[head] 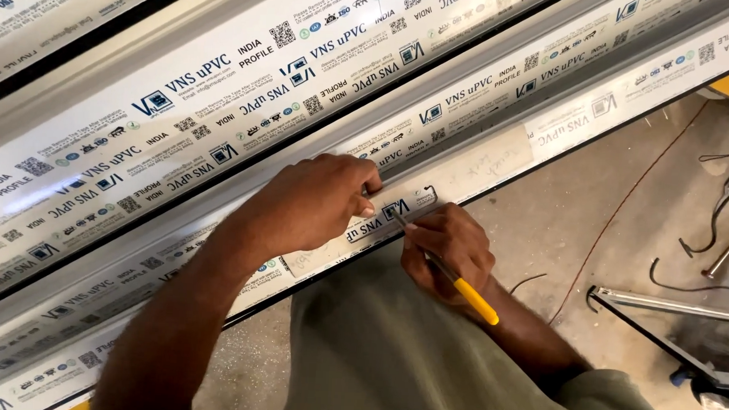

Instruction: Measuring and marking PVC window frame profiles using a measuring tape and pencil.

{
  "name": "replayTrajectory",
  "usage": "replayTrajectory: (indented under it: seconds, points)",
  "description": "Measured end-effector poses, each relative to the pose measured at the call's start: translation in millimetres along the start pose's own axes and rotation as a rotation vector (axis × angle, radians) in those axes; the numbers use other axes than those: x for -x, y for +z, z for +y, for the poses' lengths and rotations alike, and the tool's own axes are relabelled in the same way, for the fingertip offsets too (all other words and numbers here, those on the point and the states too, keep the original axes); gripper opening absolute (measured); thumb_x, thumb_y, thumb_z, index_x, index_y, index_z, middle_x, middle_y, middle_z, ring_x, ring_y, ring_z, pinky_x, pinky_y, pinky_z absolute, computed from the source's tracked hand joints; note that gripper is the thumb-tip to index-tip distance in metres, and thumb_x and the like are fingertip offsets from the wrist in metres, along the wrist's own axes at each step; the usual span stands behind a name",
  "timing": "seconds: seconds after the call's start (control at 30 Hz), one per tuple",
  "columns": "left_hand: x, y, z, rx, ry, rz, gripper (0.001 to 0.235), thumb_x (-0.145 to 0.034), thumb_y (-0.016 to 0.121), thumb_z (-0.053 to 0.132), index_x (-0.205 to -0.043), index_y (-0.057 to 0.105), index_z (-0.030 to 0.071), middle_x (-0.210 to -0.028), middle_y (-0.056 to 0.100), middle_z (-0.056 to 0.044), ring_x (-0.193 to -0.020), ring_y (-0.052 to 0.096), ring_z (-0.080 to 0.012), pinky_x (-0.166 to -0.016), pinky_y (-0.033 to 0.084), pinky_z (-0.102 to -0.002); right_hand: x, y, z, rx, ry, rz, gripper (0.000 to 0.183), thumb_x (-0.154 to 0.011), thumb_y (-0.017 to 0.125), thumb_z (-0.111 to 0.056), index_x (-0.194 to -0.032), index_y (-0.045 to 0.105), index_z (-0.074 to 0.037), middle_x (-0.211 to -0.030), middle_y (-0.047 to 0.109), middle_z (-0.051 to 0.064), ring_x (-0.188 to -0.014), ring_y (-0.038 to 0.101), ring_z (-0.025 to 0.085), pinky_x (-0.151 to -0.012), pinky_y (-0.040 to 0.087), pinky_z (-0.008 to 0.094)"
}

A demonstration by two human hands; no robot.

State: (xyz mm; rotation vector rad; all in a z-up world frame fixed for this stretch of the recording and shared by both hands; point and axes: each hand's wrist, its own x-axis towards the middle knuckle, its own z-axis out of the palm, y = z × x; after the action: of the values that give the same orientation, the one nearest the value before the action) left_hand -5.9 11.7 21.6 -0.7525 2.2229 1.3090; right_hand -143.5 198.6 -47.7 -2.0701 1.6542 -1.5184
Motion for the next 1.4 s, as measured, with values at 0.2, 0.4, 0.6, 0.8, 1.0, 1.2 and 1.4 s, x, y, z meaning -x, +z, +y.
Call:
replayTrajectory:
  seconds: [0.2, 0.4, 0.6, 0.8, 1.0, 1.2, 1.4]
  points:
    - [-3.5, 8.2, -11.6, -0.014, 0.082, 0.059, 0.024, -0.095, 0.064, 0.026, -0.109, 0.068, 0.007, -0.102, 0.075, -0.01, -0.097, 0.072, -0.0257, -0.085, 0.054, -0.045, -4.3, -1.0, -2.6, 0.014, -0.021, -0.01, 0.022, -0.084, 0.074, 0.011, -0.1, 0.061, 0.002, -0.085, 0.067, 0.014, -0.071, 0.066, 0.021, -0.058, 0.052, 0.033]
    - [0.4, 1.3, -1.9, 0.003, 0.03, 0.024, 0.024, -0.096, 0.063, 0.028, -0.11, 0.068, 0.008, -0.102, 0.075, -0.01, -0.095, 0.074, -0.0255, -0.084, 0.055, -0.045, -4.9, 0.2, -1.6, 0.042, -0.053, -0.008, 0.023, -0.083, 0.076, 0.011, -0.098, 0.062, 0.002, -0.084, 0.067, 0.013, -0.069, 0.065, 0.021, -0.058, 0.052, 0.034]
    - [0.7, 0.2, -2.1, -0.002, 0.038, 0.038, 0.025, -0.096, 0.064, 0.028, -0.11, 0.069, 0.008, -0.102, 0.075, -0.012, -0.095, 0.073, -0.0275, -0.085, 0.054, -0.045, -13.0, -3.5, -6.6, 0.034, -0.053, -0.04, 0.023, -0.082, 0.075, 0.01, -0.1, 0.062, 0.004, -0.085, 0.067, 0.015, -0.071, 0.065, 0.023, -0.06, 0.052, 0.036]
    - [0.6, -0.9, 1.8, 0.03, -0.026, -0.025, 0.026, -0.095, 0.062, 0.027, -0.112, 0.068, 0.008, -0.103, 0.075, -0.01, -0.091, 0.076, -0.0232, -0.082, 0.057, -0.044, 16.4, -6.1, 8.7, 0.165, 0.007, 0.036, 0.023, -0.085, 0.075, 0.01, -0.101, 0.062, 0.002, -0.085, 0.067, 0.012, -0.072, 0.066, 0.02, -0.059, 0.051, 0.033]
    - [-2.3, 1.1, -3.3, 0.017, 0.012, 0.006, 0.029, -0.094, 0.064, 0.028, -0.114, 0.068, 0.008, -0.105, 0.075, -0.011, -0.093, 0.075, -0.0239, -0.084, 0.056, -0.044, -13.2, -2.6, -12.5, 0.106, -0.05, 0.018, 0.021, -0.084, 0.074, 0.011, -0.101, 0.062, 0.005, -0.084, 0.066, 0.014, -0.072, 0.066, 0.021, -0.057, 0.051, 0.034]
    - [-1.8, 1.2, -2.8, 0.044, -0.013, -0.004, 0.026, -0.094, 0.064, 0.026, -0.113, 0.068, 0.008, -0.102, 0.076, -0.009, -0.093, 0.075, -0.0227, -0.084, 0.055, -0.042, 2.0, -12.8, -4.5, 0.199, 0.043, 0.028, 0.022, -0.085, 0.075, 0.012, -0.1, 0.062, 0.004, -0.085, 0.066, 0.013, -0.071, 0.066, 0.022, -0.059, 0.052, 0.035]
    - [-2.5, 0.9, -1.3, 0.019, -0.005, 0.001, 0.027, -0.095, 0.065, 0.027, -0.115, 0.068, 0.008, -0.1, 0.076, -0.01, -0.089, 0.076, -0.0243, -0.082, 0.056, -0.042, -7.0, -2.7, -15.7, 0.244, -0.035, 0.015, 0.022, -0.082, 0.076, 0.011, -0.099, 0.064, 0.004, -0.085, 0.067, 0.015, -0.068, 0.064, 0.021, -0.055, 0.051, 0.034]
